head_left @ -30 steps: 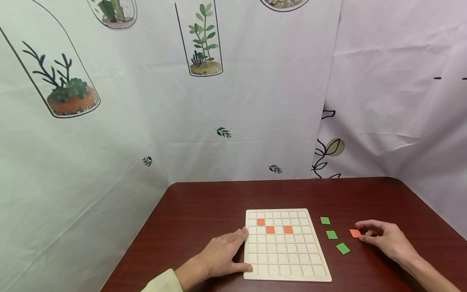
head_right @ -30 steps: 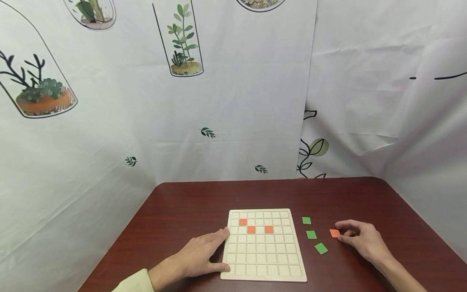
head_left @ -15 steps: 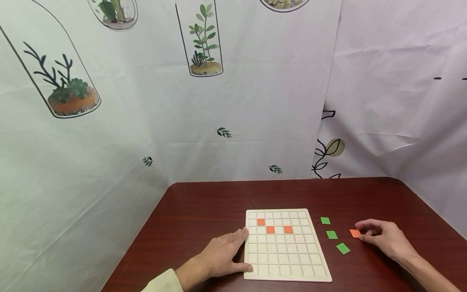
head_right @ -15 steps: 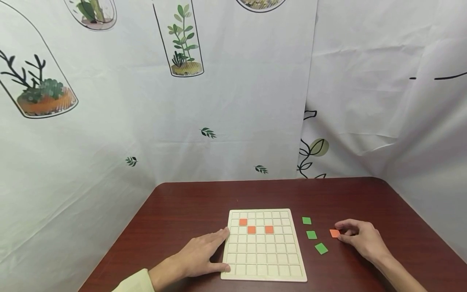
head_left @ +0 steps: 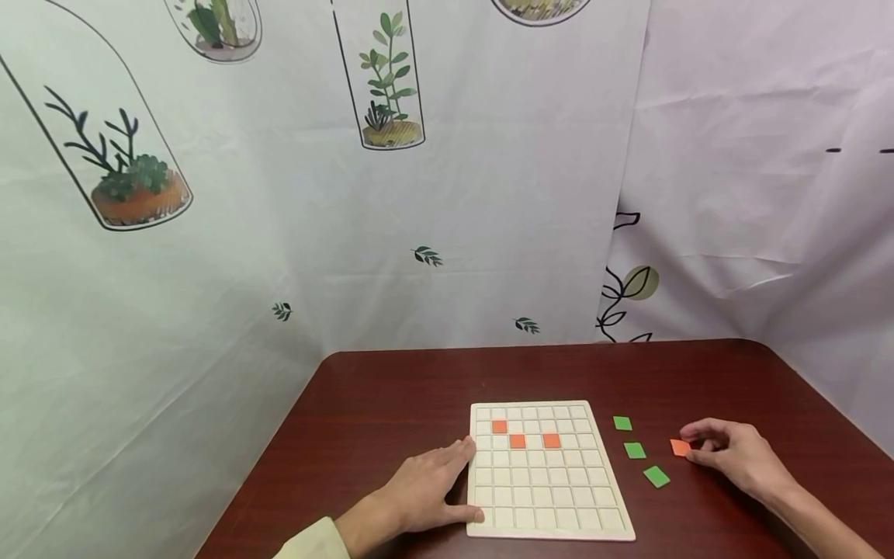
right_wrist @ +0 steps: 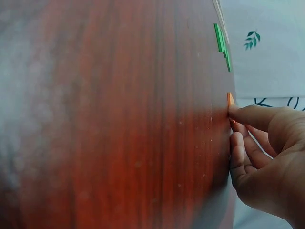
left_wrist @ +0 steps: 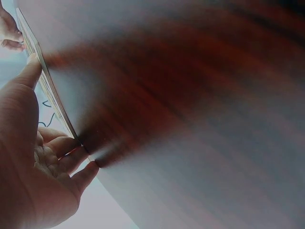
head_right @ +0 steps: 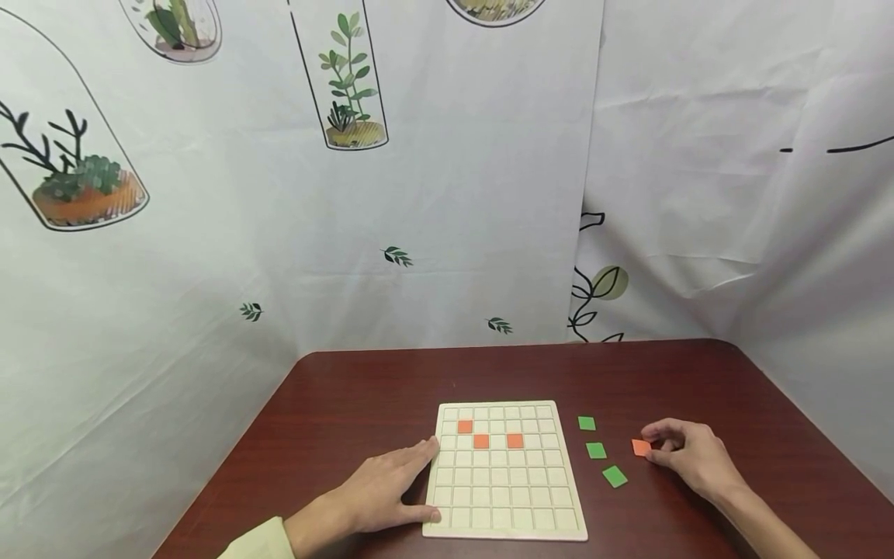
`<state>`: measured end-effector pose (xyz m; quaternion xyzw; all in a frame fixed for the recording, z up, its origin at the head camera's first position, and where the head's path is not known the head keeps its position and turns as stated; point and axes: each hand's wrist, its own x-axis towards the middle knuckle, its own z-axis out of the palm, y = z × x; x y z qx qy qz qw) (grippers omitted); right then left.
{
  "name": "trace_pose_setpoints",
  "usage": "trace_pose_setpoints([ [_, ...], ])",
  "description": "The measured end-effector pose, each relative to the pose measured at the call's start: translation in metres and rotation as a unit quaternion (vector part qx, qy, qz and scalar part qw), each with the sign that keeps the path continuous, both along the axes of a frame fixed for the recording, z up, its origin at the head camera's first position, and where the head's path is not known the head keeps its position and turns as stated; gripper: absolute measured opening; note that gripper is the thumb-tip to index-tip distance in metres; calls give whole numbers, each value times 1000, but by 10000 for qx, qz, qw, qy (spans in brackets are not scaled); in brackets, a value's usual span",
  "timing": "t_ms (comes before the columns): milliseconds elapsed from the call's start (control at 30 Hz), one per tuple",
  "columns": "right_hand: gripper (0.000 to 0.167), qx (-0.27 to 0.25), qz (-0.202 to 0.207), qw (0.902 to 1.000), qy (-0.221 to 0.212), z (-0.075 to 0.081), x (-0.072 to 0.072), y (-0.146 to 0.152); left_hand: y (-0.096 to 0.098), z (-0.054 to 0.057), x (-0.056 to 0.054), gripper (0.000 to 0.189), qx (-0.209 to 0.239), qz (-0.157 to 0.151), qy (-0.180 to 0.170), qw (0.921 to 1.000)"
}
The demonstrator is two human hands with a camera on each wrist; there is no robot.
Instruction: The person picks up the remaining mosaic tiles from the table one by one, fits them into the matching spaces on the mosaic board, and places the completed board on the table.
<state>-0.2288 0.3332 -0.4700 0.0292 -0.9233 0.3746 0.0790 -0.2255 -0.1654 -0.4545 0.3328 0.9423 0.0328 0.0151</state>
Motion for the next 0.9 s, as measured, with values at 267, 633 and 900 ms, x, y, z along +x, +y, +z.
trace_pose_setpoints([
  [267,25,-97,-2,10000,19,-2,0,0,0,-1,0,104,15,-38,17,10000],
  [633,26,-27,158,9999,-6,1,0,-1,-1,-2,1,104,11,-38,88,10000],
  [900,24,-61,192,9997,-128,5,0,0,0,-2,1,104,-31,-15,88,10000],
])
